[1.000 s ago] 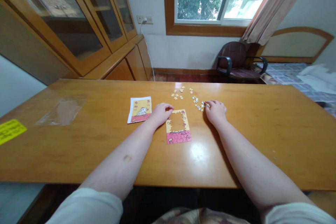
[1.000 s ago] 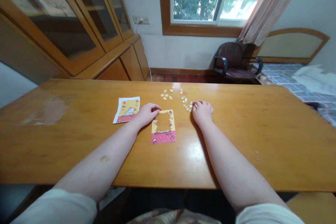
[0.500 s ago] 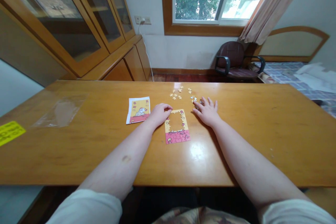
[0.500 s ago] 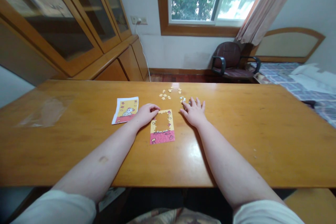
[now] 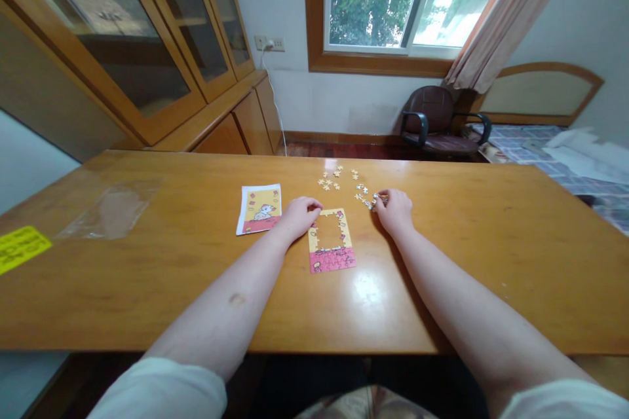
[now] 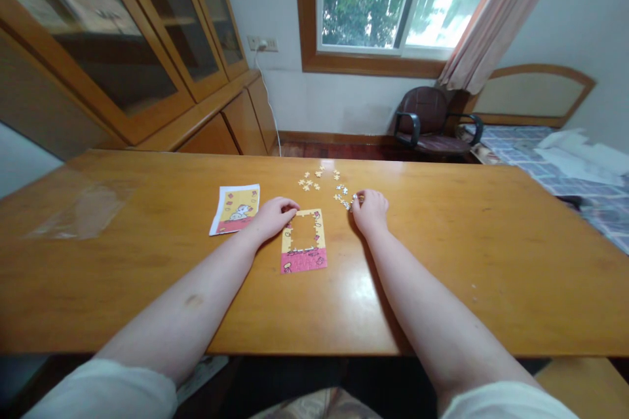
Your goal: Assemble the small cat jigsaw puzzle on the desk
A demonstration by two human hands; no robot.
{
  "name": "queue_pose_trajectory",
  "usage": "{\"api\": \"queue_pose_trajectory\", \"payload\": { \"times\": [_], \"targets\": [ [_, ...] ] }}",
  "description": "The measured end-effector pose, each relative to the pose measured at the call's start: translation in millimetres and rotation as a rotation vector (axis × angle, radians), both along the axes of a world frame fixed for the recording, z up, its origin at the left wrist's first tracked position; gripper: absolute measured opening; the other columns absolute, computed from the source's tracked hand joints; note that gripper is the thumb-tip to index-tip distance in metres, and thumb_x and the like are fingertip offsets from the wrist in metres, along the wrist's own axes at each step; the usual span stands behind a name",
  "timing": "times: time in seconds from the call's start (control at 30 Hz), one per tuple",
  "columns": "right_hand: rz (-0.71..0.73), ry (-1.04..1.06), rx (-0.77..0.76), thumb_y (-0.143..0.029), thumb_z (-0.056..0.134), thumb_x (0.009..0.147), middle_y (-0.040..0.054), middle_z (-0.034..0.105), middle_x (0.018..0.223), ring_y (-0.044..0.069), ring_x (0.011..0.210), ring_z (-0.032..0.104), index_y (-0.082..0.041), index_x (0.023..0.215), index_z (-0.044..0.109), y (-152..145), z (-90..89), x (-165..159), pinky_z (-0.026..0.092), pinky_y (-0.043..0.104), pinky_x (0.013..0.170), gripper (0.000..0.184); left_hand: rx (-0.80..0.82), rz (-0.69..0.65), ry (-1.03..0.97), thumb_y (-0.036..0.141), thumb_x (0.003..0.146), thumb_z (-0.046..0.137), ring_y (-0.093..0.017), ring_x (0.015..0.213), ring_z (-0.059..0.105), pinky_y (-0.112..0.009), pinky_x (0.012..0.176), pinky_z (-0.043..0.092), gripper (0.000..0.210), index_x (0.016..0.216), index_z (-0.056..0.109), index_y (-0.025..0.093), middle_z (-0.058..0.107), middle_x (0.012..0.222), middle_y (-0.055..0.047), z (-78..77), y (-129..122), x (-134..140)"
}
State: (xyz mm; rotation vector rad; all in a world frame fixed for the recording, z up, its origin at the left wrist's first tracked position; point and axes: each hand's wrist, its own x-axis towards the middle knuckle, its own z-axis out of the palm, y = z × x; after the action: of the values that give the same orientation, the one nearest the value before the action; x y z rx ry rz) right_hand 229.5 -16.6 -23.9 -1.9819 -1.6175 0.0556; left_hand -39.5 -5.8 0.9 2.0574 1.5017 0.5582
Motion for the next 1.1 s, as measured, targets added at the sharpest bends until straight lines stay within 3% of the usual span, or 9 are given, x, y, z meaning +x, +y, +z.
{"api": "queue_pose_trajectory", "payload": {
  "times": [0.2, 0.37, 0.5, 0.67, 0.83, 1.0, 1.1],
  "targets": [
    [-0.164, 0.248, -0.026, -0.02, 0.041, 0.079, 0.0094, 0.07, 0.103, 0.026, 0.102, 0.059, -0.018, 0.094, 0.068, 11.8, 3.0, 10.1, 0.04, 0.04, 0.093, 0.031, 0.02, 0.005, -0.012, 0.024, 0.081, 0.053, -0.019, 0.085, 0.065, -0.03, 0.084, 0.05, 0.024, 0.093, 0.073, 0.018, 0.07, 0.096, -0.007, -1.1, 0.5, 0.2],
    [-0.116, 0.438, 0.077, -0.015, 0.037, 0.076, 0.0084, 0.069, 0.105, 0.021, 0.101, 0.061, -0.015, 0.098, 0.067, 14.1, -1.0, 21.6, 0.044, 0.03, 0.089, 0.038, 0.016, 0.009, 0.004, 0.024, 0.081, 0.053, -0.019, 0.086, 0.065, -0.031, 0.086, 0.05, 0.024, 0.093, 0.073, 0.018, 0.07, 0.096, -0.007, -0.4, 0.5, 0.5],
    [0.012, 0.287, 0.021, -0.014, 0.039, 0.078, 0.0087, 0.069, 0.104, 0.021, 0.102, 0.061, -0.015, 0.098, 0.07, 11.3, 4.4, 27.4, 0.044, 0.031, 0.09, 0.037, 0.022, 0.014, 0.014, 0.025, 0.08, 0.054, -0.02, 0.089, 0.064, -0.032, 0.087, 0.05, 0.024, 0.093, 0.073, 0.018, 0.07, 0.098, -0.007, 0.2, 1.0, 0.1],
    [0.289, -0.04, -0.067, -0.021, 0.049, 0.083, 0.0071, 0.066, 0.107, 0.019, 0.093, 0.062, -0.022, 0.106, 0.072, 1.1, 24.8, 32.8, 0.044, 0.029, 0.089, 0.032, 0.027, 0.011, 0.012, 0.026, 0.08, 0.053, -0.02, 0.09, 0.063, -0.032, 0.085, 0.049, 0.024, 0.093, 0.073, 0.018, 0.07, 0.098, -0.007, -1.9, 2.5, -1.1],
    [0.336, -0.109, -0.188, -0.031, 0.056, 0.084, 0.0067, 0.067, 0.096, 0.017, 0.086, 0.062, -0.021, 0.092, 0.075, -2.9, 32.8, 29.4, 0.045, 0.025, 0.081, 0.023, 0.032, 0.006, 0.015, 0.027, 0.081, 0.053, -0.02, 0.089, 0.063, -0.032, 0.085, 0.049, 0.025, 0.093, 0.073, 0.018, 0.071, 0.097, -0.006, -6.0, 4.2, -1.6],
    [0.383, -0.13, -0.216, -0.021, 0.055, 0.083, 0.0046, 0.066, 0.097, 0.015, 0.083, 0.061, -0.022, 0.092, 0.074, -5.4, 35.4, 25.2, 0.044, 0.023, 0.078, 0.022, 0.034, 0.004, 0.022, 0.027, 0.081, 0.053, -0.02, 0.087, 0.063, -0.032, 0.084, 0.049, 0.025, 0.093, 0.073, 0.018, 0.07, 0.096, -0.006, -3.8, 2.4, -1.1],
    [0.35, -0.145, -0.23, -0.024, 0.056, 0.083, 0.005, 0.066, 0.095, 0.015, 0.081, 0.06, -0.022, 0.09, 0.074, -9.5, 39.6, 23.2, 0.043, 0.023, 0.075, 0.02, 0.032, 0.006, 0.028, 0.027, 0.08, 0.054, -0.02, 0.088, 0.063, -0.032, 0.084, 0.049, 0.025, 0.093, 0.073, 0.018, 0.07, 0.097, -0.006, -0.9, 0.7, -0.8]
  ]
}}
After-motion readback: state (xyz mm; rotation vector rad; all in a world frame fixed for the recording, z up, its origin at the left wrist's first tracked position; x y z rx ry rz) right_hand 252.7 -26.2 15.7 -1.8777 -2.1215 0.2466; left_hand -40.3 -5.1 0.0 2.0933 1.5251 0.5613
